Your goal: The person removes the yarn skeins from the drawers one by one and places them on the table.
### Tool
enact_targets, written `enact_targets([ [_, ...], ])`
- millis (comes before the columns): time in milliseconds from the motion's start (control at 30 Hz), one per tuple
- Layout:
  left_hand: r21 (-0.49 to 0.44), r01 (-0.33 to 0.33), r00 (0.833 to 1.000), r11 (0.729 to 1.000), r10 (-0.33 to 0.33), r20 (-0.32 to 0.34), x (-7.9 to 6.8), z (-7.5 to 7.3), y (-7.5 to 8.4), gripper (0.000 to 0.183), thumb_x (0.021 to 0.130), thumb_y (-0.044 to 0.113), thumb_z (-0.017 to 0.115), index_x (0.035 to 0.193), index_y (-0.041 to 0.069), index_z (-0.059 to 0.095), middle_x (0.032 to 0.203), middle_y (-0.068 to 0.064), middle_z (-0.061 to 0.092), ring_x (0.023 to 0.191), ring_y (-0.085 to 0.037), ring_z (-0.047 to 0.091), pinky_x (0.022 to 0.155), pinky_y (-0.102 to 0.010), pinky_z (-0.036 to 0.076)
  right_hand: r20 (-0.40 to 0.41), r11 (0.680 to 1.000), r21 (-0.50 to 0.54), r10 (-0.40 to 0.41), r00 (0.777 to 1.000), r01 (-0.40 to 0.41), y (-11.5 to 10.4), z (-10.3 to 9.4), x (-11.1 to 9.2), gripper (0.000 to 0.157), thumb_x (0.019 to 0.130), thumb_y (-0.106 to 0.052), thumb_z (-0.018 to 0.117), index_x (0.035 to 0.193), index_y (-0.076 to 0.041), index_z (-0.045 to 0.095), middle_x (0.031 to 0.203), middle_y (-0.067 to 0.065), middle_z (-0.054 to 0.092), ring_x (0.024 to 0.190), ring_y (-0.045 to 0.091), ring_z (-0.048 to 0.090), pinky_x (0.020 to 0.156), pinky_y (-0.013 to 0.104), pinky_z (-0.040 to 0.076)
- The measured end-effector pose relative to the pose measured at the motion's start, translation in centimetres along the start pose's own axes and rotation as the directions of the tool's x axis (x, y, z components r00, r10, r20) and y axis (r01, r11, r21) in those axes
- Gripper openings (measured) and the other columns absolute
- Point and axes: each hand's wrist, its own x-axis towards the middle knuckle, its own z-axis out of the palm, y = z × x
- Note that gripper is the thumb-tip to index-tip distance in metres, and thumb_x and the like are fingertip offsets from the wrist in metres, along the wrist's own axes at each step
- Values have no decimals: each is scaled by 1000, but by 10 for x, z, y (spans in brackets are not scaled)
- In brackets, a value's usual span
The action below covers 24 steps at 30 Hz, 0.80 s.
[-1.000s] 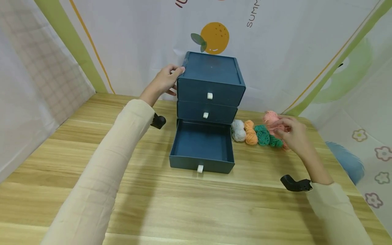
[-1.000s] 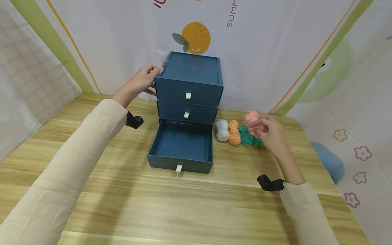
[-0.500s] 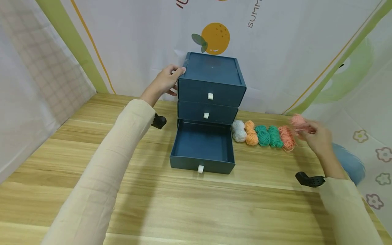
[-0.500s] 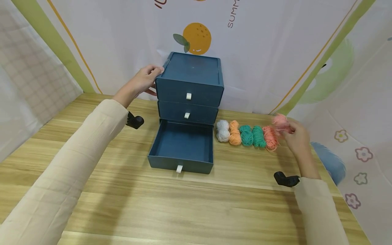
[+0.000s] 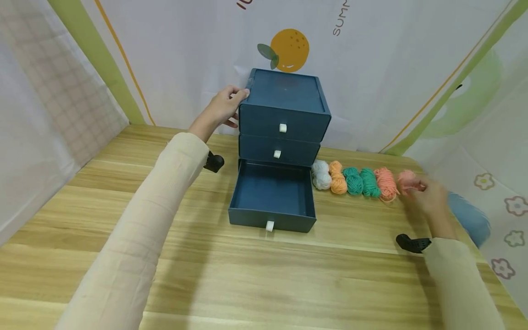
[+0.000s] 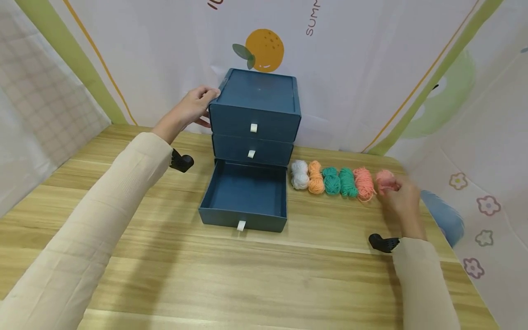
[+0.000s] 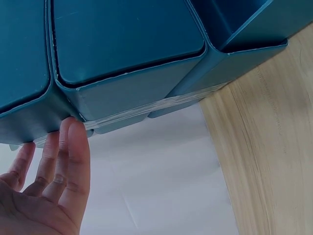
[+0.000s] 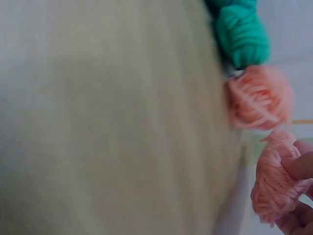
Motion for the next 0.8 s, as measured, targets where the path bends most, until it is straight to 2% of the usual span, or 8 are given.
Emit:
enact_targets([
  [133,-4,4,1000,1000,-4,0,0,-1,0,55,92,54,33,137,21,33,131,-7,38,80,-19,51,81,-39,53,71,999,-3,50,996,-50,5,7,-1,22,85,-7,54,100,9,59,88,29,58,69,29,50,51,25,37],
  [233,-3,5,1000,1000,-5,3,0,-1,0,57,92,54,32,138,21,31,134,-7,37,81,-19,51,81,-39,53,107,998,-3,67,992,-67,7,11,-1,26,86,-9,55,105,10,58,84,26,58,67,23,46,49,23,36],
  [433,2,7,1000,1000,-7,3,0,-1,0,57,92,54,32,139,21,30,136,-6,36,81,-19,51,79,-37,53,178,998,-5,56,982,-56,6,11,2,38,89,-14,54,117,11,50,94,30,58,69,21,51,53,22,40],
  [600,-1,5,1000,1000,-5,5,0,0,1,57,92,54,32,139,21,30,135,-7,37,80,-17,50,81,-39,53,202,999,-8,45,978,-44,5,9,4,36,89,-14,55,117,8,51,96,31,58,66,14,50,53,23,41],
  [733,2,1,1000,1000,-1,-1,0,0,1,57,92,54,33,138,21,31,134,-7,37,77,-17,49,81,-40,53,199,999,-3,40,979,-40,5,9,2,35,89,-16,55,115,7,53,98,31,57,73,22,52,55,23,40],
  [800,2,0,1000,1000,0,-4,0,0,1,56,92,54,33,138,21,32,133,-7,38,76,-17,49,81,-40,52,210,999,14,47,977,-51,4,7,2,36,90,-19,55,116,6,53,105,32,54,83,32,54,59,30,45],
])
